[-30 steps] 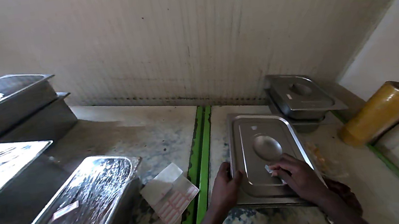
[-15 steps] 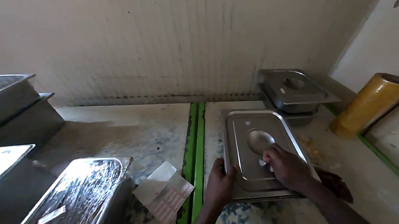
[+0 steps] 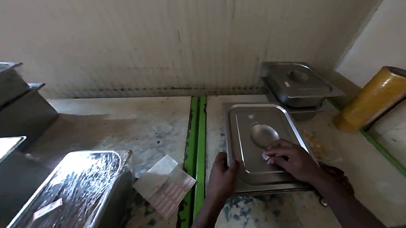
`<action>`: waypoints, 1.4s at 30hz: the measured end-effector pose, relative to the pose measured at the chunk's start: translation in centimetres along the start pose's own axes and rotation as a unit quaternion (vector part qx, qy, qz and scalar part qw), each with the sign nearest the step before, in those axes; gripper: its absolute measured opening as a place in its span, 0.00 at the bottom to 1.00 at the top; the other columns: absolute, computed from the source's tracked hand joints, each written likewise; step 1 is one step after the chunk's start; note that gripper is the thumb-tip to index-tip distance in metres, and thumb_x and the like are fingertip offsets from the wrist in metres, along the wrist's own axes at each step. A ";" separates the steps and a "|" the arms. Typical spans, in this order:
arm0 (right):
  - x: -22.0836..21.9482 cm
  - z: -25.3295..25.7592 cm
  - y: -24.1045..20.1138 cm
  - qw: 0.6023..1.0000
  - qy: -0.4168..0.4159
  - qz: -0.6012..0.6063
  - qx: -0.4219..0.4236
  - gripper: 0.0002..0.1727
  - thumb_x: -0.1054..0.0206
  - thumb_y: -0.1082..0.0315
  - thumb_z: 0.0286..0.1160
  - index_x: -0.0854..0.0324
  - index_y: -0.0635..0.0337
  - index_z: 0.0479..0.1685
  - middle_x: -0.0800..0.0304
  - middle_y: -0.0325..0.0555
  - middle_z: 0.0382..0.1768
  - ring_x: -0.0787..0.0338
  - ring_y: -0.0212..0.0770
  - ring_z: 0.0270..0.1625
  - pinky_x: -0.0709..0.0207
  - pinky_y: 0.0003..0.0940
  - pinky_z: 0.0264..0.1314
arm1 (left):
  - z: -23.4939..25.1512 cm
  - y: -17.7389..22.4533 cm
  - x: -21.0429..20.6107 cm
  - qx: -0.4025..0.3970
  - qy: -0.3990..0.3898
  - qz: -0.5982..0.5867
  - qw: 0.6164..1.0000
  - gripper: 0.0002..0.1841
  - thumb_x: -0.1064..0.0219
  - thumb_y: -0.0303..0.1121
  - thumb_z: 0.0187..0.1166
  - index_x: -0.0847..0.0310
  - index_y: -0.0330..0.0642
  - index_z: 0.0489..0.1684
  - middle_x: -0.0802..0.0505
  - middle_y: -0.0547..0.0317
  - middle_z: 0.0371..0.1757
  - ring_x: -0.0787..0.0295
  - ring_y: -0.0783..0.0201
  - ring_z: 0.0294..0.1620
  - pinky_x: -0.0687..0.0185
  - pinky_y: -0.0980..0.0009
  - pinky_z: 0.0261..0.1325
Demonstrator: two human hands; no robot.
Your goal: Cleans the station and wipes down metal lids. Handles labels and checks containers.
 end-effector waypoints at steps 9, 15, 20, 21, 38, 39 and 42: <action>-0.5 0.9 -1.4 0.991 0.050 -0.099 0.080 0.08 0.32 0.60 0.80 0.08 0.50 0.41 0.09 0.38 0.44 0.08 0.38 0.45 0.11 0.41 0.49 | -0.2 0.3 -0.1 0.006 0.001 0.014 1.000 0.17 0.36 0.40 0.86 0.26 0.39 0.64 0.10 0.50 0.43 0.10 0.57 0.39 0.12 0.56 0.45; -1.0 1.1 -2.3 0.974 0.057 -0.192 0.106 0.07 0.34 0.63 0.81 0.12 0.54 0.43 0.11 0.46 0.42 0.07 0.47 0.44 0.11 0.45 0.44 | -0.2 0.3 -0.1 0.012 0.002 0.009 1.000 0.14 0.36 0.39 0.87 0.25 0.40 0.61 0.10 0.50 0.41 0.10 0.58 0.38 0.13 0.57 0.44; -0.2 1.2 -1.4 0.998 0.040 -0.041 0.002 0.09 0.39 0.68 0.87 0.16 0.60 0.52 0.10 0.46 0.45 0.08 0.44 0.42 0.12 0.48 0.47 | -0.3 0.4 0.0 0.012 0.003 0.015 1.000 0.15 0.36 0.39 0.87 0.25 0.39 0.62 0.11 0.49 0.40 0.11 0.57 0.37 0.14 0.56 0.43; 0.0 1.3 -0.9 0.999 0.041 0.009 -0.031 0.09 0.42 0.68 0.88 0.18 0.60 0.54 0.10 0.45 0.43 0.09 0.42 0.40 0.12 0.46 0.47 | -0.2 0.5 0.0 0.012 0.005 0.013 1.000 0.15 0.36 0.40 0.87 0.25 0.39 0.61 0.11 0.49 0.40 0.11 0.57 0.37 0.14 0.56 0.42; -0.2 1.7 -1.2 1.000 -0.014 -0.018 -0.008 0.08 0.29 0.60 0.80 0.05 0.46 0.47 0.08 0.38 0.51 0.09 0.38 0.51 0.13 0.46 0.57 | 0.0 0.1 0.0 -0.004 0.008 -0.001 1.000 0.16 0.35 0.38 0.85 0.25 0.36 0.60 0.10 0.48 0.40 0.10 0.57 0.37 0.11 0.57 0.44; -0.1 1.9 -1.4 0.999 -0.023 -0.018 -0.014 0.07 0.29 0.60 0.80 0.05 0.48 0.45 0.09 0.38 0.49 0.09 0.38 0.50 0.14 0.46 0.56 | 0.0 0.0 0.0 -0.004 0.008 -0.002 1.000 0.15 0.35 0.38 0.85 0.25 0.36 0.59 0.10 0.49 0.39 0.10 0.57 0.37 0.11 0.58 0.43; -0.1 2.1 -1.8 0.999 -0.032 -0.040 -0.014 0.07 0.30 0.61 0.81 0.08 0.49 0.43 0.09 0.38 0.47 0.10 0.39 0.48 0.14 0.46 0.54 | 0.0 0.3 0.1 -0.004 0.011 -0.005 1.000 0.15 0.35 0.38 0.85 0.25 0.36 0.59 0.09 0.49 0.41 0.09 0.58 0.37 0.11 0.59 0.44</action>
Point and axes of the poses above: each hand's wrist, its own z-axis towards the middle knuckle, its own x-axis out of the back of the hand, y = z × x, the point moved 5 cm from there along z, towards the middle knuckle
